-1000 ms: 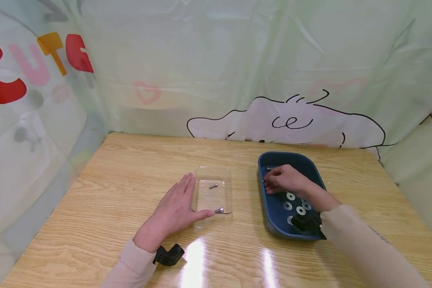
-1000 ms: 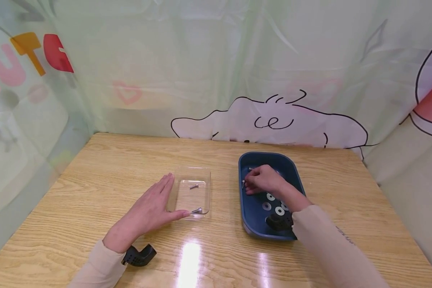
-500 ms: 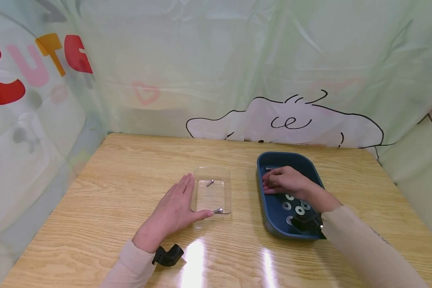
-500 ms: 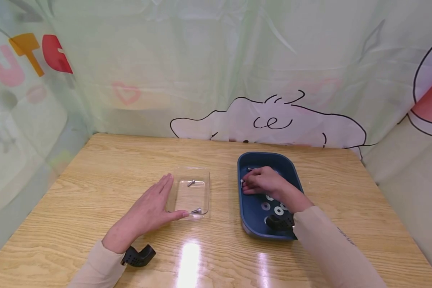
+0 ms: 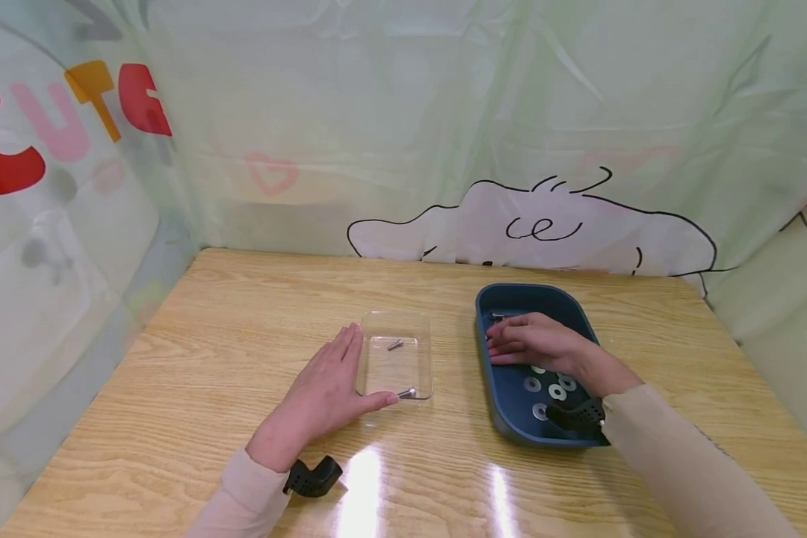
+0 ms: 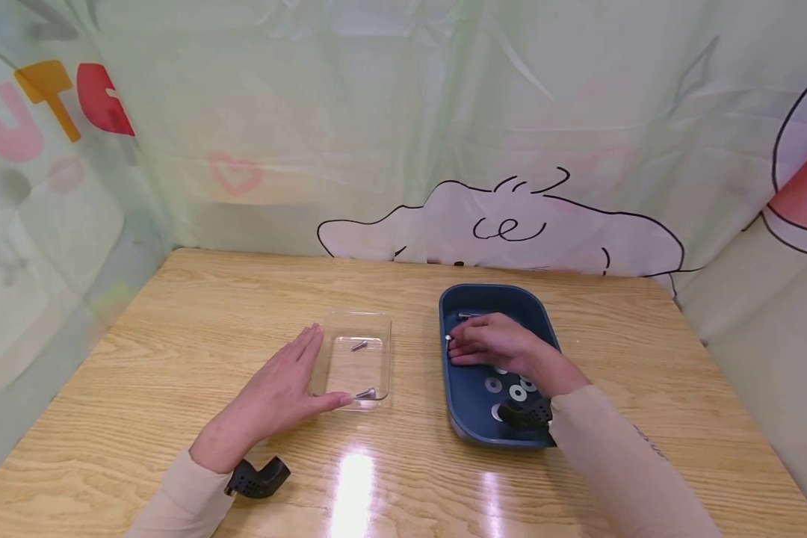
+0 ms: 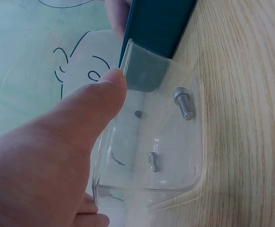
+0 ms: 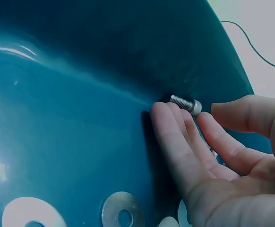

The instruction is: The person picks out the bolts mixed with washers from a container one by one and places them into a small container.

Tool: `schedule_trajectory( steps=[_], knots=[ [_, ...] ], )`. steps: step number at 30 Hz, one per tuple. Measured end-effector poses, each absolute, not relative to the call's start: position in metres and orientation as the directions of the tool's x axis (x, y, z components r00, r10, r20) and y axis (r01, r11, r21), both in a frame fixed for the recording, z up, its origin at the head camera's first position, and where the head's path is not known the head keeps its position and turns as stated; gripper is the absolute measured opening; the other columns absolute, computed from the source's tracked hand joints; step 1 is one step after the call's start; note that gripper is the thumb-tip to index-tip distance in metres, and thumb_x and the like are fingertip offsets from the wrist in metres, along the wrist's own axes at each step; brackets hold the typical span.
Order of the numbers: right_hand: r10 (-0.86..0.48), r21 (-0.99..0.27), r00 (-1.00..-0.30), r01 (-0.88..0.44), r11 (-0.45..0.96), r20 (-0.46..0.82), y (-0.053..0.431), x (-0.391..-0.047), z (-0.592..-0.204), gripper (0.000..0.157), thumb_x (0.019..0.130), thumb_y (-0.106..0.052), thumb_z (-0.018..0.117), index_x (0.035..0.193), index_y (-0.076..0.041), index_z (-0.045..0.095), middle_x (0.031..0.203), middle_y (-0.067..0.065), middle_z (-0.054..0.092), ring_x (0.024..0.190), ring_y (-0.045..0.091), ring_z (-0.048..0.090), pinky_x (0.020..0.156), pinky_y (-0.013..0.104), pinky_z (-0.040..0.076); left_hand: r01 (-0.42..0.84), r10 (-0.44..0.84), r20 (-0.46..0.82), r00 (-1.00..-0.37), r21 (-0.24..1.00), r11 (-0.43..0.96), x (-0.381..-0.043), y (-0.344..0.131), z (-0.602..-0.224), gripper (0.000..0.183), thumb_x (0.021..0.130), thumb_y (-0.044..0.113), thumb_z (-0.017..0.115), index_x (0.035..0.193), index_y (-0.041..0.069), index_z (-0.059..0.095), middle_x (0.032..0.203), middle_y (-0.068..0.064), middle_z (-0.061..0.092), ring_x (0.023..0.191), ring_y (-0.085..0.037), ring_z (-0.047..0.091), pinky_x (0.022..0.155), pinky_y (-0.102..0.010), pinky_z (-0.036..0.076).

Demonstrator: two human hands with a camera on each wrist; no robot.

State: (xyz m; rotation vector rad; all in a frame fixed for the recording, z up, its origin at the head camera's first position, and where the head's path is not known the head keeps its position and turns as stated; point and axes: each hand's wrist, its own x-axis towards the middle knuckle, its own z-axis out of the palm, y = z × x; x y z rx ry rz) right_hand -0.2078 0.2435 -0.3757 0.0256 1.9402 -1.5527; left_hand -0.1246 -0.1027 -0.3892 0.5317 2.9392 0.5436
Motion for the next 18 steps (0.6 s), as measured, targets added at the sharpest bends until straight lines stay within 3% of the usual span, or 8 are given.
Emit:
schedule_trajectory(
  steps=[18],
  knots=[
    [-0.375,-0.860,-0.774,0.450,0.240,-0.510,0.2434,-0.2107,-0.3789,0.040,0.104,-0.012,0.047,0.136,0.010,0.046,0.111,0.008,0.064,0.101,0.017,0.065,0.098,0.035,0.056,0.329,0.364,-0.032,-0.931,0.361,0.873,-0.1250,-0.1023,-0.3876,0.114,0.084,0.074,0.057,0.157,-0.001,0.014,0.165,-0.018,0.015,0.154,-0.031,0.016,0.125,-0.048,0.020]
  ],
)
